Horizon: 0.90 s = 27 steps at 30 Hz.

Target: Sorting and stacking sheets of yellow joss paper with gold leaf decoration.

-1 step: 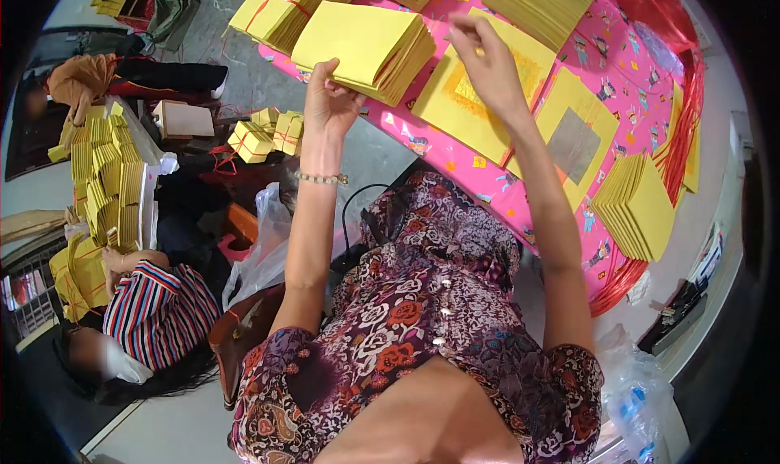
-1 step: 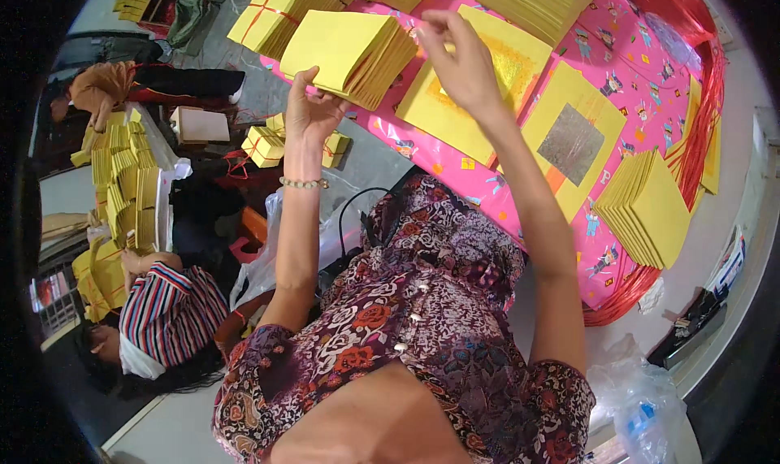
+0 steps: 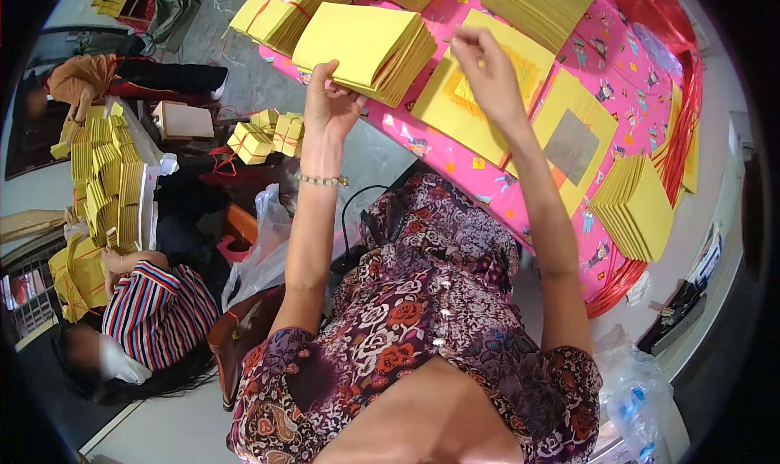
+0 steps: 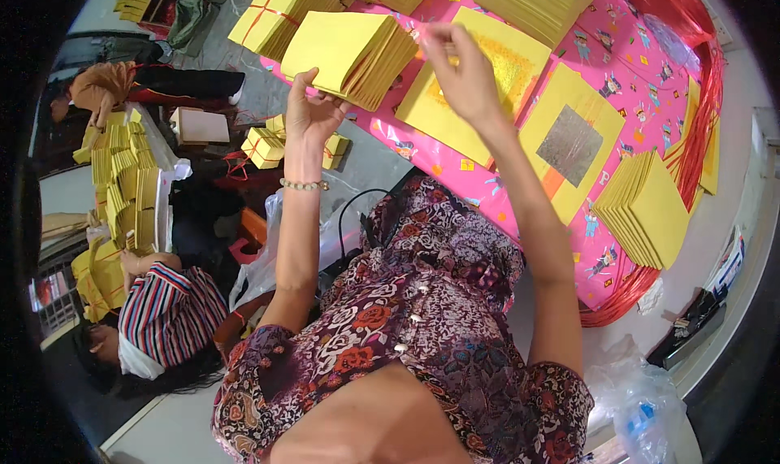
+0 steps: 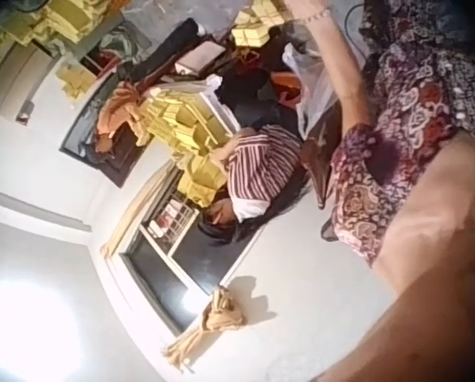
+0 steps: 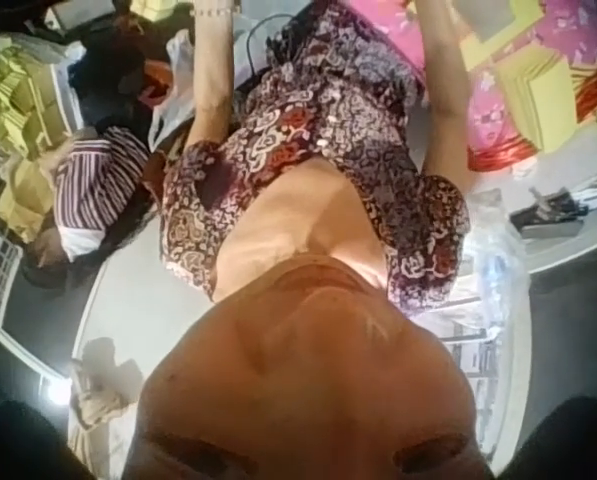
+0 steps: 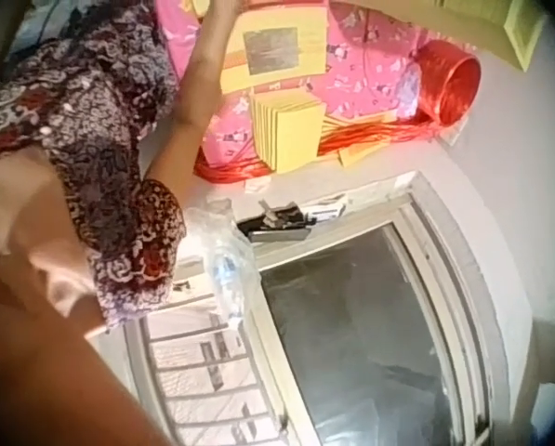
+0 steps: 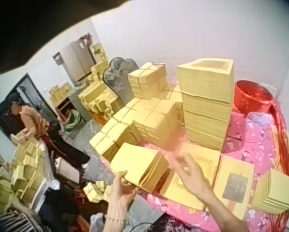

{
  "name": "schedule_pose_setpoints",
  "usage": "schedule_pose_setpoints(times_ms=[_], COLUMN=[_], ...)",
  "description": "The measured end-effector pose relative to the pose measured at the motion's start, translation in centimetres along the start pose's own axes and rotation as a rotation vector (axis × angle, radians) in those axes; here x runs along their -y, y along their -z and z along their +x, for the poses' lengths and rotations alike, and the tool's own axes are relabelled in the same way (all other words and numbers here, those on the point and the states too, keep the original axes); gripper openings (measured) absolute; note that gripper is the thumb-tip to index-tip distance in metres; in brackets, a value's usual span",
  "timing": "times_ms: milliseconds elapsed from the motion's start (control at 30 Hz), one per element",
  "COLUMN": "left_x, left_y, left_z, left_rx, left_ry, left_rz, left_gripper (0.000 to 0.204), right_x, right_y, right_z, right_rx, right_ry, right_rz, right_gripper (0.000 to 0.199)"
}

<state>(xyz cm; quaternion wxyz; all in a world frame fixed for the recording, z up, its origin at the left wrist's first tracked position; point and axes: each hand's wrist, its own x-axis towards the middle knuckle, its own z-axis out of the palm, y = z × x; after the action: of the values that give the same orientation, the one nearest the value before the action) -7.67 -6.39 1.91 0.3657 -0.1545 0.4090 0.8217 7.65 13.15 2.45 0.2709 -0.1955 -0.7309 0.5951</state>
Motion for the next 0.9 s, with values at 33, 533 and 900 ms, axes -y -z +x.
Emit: schedule_pose_setpoints(times_ms=[33,533,900], left_x=[0.1,1.3,1.3], left_y=[-0.5,-2.1,-1.8], left_z=[-0.5,-2.6,-2.9], left_rx=[0.030,0.280,0.333], left_ry=[0.025,0.168,0.183], left_rz=[-0.039,-0.208,-0.209], left_gripper=[0.068,0.055,0.054], right_x=[-0.4,0.0,1.1], right_y=[-0.2,-4.3,-4.5], right_z=[-1.1,-6.5,-6.9], right_rx=[-0.002,0.280,0.266], right_ry=[0.008,-0.169,-0.141], right_rz=[-0.004,0.598,0.549], right_gripper=[0.038,0.044,0.041])
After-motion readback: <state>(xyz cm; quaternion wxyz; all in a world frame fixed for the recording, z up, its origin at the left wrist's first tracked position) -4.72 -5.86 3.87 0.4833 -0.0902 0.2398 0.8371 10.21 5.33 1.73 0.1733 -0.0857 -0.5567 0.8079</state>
